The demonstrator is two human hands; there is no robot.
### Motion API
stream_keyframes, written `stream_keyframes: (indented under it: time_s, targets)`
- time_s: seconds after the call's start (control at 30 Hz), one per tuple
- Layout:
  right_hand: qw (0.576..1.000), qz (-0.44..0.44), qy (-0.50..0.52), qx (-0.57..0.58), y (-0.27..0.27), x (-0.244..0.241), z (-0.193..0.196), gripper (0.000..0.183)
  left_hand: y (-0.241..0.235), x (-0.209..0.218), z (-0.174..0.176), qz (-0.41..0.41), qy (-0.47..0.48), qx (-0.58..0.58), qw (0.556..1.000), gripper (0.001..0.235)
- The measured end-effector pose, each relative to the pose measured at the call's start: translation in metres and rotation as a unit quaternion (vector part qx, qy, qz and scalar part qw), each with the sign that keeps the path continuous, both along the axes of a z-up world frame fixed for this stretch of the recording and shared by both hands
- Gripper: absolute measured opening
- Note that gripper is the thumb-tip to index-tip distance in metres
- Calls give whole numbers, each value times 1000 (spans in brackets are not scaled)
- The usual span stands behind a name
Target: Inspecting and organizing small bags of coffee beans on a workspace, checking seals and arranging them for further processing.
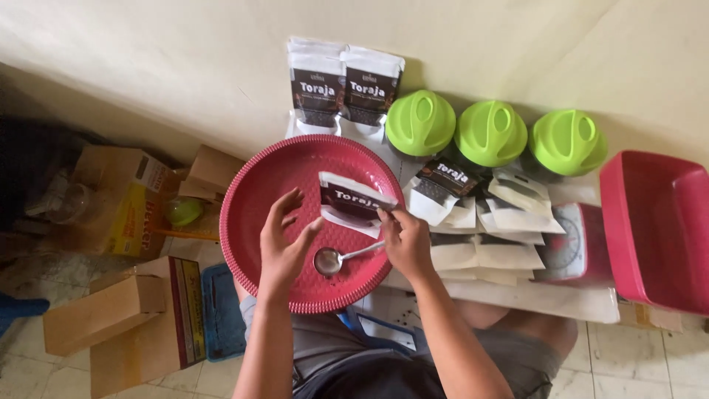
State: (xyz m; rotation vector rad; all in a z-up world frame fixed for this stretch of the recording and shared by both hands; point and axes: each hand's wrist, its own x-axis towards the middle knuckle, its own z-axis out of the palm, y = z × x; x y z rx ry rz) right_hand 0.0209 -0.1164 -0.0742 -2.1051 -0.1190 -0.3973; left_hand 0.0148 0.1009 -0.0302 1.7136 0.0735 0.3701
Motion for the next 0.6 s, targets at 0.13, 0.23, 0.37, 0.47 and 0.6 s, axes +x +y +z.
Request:
stream_keyframes:
  time_s: [0.13, 0.23, 0.37, 0.47, 0.6]
  targets:
    - [991, 76, -37, 101, -13, -2, 28, 18, -33, 12, 30, -100, 38, -16, 994, 48]
    - [981, 113, -33, 154, -19, -13, 50, 12, -60, 9, 38, -132, 60, -76, 987, 17]
    - [979, 92, -28, 177, -33, -25, 63, 14, -90, -2, 19, -150, 66, -145, 976, 19]
    - [981, 59, -15, 183, -46, -34, 60, 16, -97, -4, 19, -208, 89, -116, 967, 21]
    - [978, 65, -17, 195, -55, -38, 62, 14, -103, -9, 26, -205, 82, -98, 970, 18]
